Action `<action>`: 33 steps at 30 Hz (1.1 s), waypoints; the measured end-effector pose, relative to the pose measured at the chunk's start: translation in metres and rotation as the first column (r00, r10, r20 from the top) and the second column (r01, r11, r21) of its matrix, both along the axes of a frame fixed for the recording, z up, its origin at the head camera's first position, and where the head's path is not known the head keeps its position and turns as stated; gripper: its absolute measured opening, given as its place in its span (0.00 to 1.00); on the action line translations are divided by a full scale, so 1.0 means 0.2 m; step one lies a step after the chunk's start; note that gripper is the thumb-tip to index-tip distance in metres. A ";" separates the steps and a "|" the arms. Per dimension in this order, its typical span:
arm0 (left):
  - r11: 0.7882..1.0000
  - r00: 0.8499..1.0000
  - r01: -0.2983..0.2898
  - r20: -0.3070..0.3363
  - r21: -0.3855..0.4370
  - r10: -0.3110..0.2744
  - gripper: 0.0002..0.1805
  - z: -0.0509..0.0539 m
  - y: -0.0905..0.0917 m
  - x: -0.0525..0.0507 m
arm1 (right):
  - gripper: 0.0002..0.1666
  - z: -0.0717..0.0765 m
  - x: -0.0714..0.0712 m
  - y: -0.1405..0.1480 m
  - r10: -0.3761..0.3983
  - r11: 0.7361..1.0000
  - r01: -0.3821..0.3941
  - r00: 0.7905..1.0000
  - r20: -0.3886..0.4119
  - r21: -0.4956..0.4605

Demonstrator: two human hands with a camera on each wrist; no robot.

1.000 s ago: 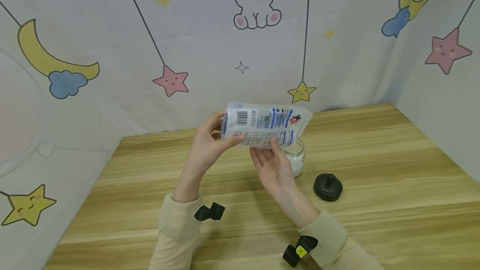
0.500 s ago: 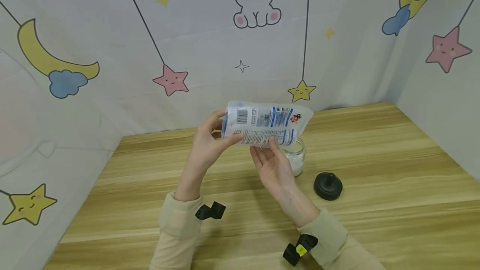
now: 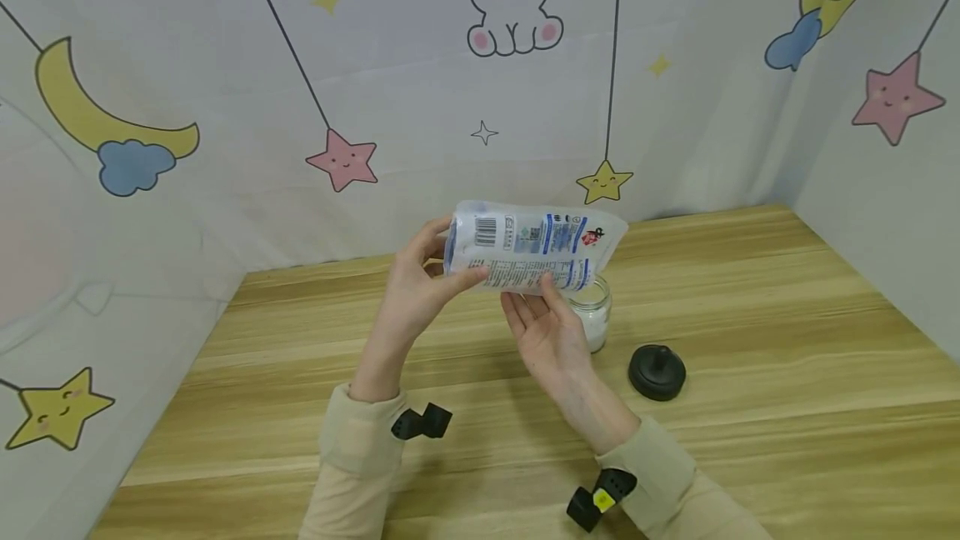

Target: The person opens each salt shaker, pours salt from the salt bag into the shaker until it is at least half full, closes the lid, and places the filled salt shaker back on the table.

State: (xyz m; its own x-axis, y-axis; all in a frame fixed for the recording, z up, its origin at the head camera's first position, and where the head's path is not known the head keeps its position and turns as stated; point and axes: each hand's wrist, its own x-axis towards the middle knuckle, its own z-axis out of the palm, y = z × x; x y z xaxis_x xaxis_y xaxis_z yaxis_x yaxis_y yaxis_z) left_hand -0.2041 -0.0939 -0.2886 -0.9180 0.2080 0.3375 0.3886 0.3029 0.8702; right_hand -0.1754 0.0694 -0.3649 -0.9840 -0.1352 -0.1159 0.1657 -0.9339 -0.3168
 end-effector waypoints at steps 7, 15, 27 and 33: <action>0.999 1.000 -0.005 -0.024 0.032 0.005 0.30 -0.01 0.01 0.01 | 0.21 0.00 0.00 0.00 0.015 1.000 -0.015 1.000 -0.023 0.018; 1.000 0.999 -0.022 -0.048 0.019 0.023 0.26 -0.01 0.01 0.01 | 0.21 -0.01 0.00 0.00 0.027 0.999 -0.026 0.999 -0.026 0.030; 1.000 0.999 -0.003 -0.049 0.000 0.003 0.31 -0.01 0.01 0.01 | 0.19 -0.02 0.00 0.00 0.020 1.000 -0.020 0.999 -0.031 0.019; 0.998 1.000 0.003 -0.025 -0.069 -0.005 0.32 -0.01 0.01 0.01 | 0.18 -0.02 0.01 0.01 0.022 1.000 -0.022 1.000 -0.021 0.016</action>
